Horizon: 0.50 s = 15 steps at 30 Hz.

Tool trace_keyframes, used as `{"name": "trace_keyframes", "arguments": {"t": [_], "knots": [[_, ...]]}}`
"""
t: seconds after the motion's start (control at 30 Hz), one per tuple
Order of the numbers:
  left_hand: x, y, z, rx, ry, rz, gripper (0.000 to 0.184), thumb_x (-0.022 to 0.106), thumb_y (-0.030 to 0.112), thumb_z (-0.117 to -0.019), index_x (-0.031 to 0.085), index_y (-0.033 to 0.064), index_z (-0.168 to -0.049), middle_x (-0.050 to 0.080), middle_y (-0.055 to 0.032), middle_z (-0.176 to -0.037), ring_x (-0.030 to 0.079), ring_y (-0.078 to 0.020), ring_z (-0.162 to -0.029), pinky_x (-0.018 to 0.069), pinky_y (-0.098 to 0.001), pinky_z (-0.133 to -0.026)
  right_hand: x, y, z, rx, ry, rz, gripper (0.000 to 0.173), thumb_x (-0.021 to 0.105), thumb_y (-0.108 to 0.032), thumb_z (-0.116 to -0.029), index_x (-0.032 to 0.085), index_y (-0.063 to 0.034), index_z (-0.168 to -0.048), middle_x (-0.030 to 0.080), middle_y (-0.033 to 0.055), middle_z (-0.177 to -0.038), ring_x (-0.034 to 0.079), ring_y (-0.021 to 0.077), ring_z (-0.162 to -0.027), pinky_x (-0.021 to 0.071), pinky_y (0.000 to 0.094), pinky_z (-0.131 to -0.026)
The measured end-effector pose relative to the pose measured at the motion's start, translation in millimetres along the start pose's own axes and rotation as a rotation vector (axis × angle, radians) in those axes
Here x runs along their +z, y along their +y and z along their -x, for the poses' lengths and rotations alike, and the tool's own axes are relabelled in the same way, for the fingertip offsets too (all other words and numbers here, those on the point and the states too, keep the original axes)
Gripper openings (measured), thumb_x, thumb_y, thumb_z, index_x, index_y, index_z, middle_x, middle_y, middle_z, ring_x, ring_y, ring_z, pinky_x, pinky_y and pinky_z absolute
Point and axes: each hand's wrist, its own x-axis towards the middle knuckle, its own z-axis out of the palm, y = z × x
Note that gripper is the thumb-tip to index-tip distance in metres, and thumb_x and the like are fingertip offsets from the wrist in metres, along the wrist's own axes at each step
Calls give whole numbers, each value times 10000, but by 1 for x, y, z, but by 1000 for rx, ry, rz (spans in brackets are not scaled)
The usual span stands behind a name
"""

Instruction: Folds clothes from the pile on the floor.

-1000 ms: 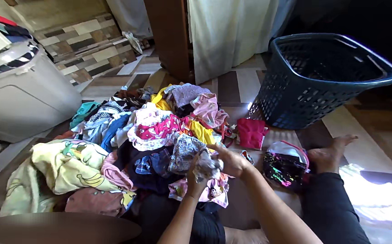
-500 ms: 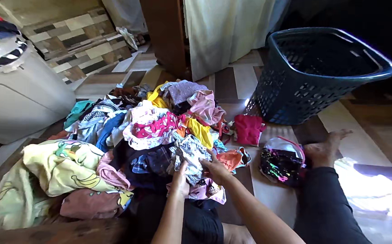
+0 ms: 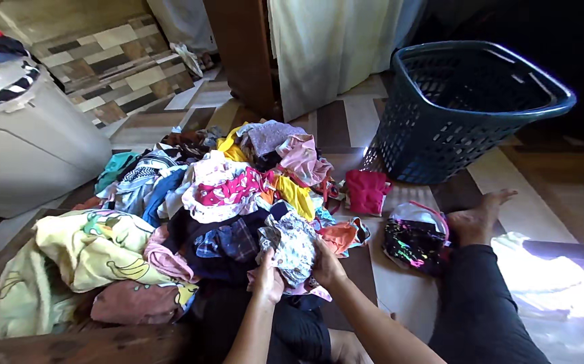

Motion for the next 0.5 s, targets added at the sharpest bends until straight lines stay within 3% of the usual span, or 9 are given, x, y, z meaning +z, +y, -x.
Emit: {"name": "trace_keyframes", "arguments": {"t": [0.1,0.2,0.3,0.43,0.5], "knots": [[2,-3,2,-8,-16,23,503,315,415,-1112,439,56,-1442,585,-152,-1334,595,-234,-1179,503,-441,-982,-5,7,11,136,-28,35,365,420,-318,-1100,530,-29,-1294,692,125,-1029,694,216,-915,588,421,-814],[1,-3,3,-25,-37,61,434,338,364,-1115,469,52,-1386,631,-148,-1227,644,-231,-1067,550,-432,-891,-5,2,9,143,33,19,341,466,-273,-1093,507,-24,-1322,681,150,-1044,691,236,-919,588,437,-815],[3,-9,11,-92,-44,88,430,295,380,-1113,543,56,-1251,682,-144,-1002,686,-246,-809,578,-414,-649,-3,-8,9,39,67,-51,347,414,-285,-1111,493,-31,-1333,681,143,-1033,697,224,-911,594,426,-803],[1,-23,18,-235,-94,46,520,214,431,-1113,547,43,-1204,678,-156,-898,679,-284,-727,576,-442,-633,-13,-17,15,49,-33,-146,467,262,-417,-1119,527,-67,-1278,700,116,-1013,710,211,-909,604,416,-789],[-2,-27,17,-311,-116,-143,646,160,504,-1103,580,13,-1078,682,-142,-794,689,-289,-688,588,-457,-649,-15,-21,19,55,-61,-206,494,225,-443,-1116,536,-82,-1245,713,103,-975,722,203,-875,614,404,-756]]}}
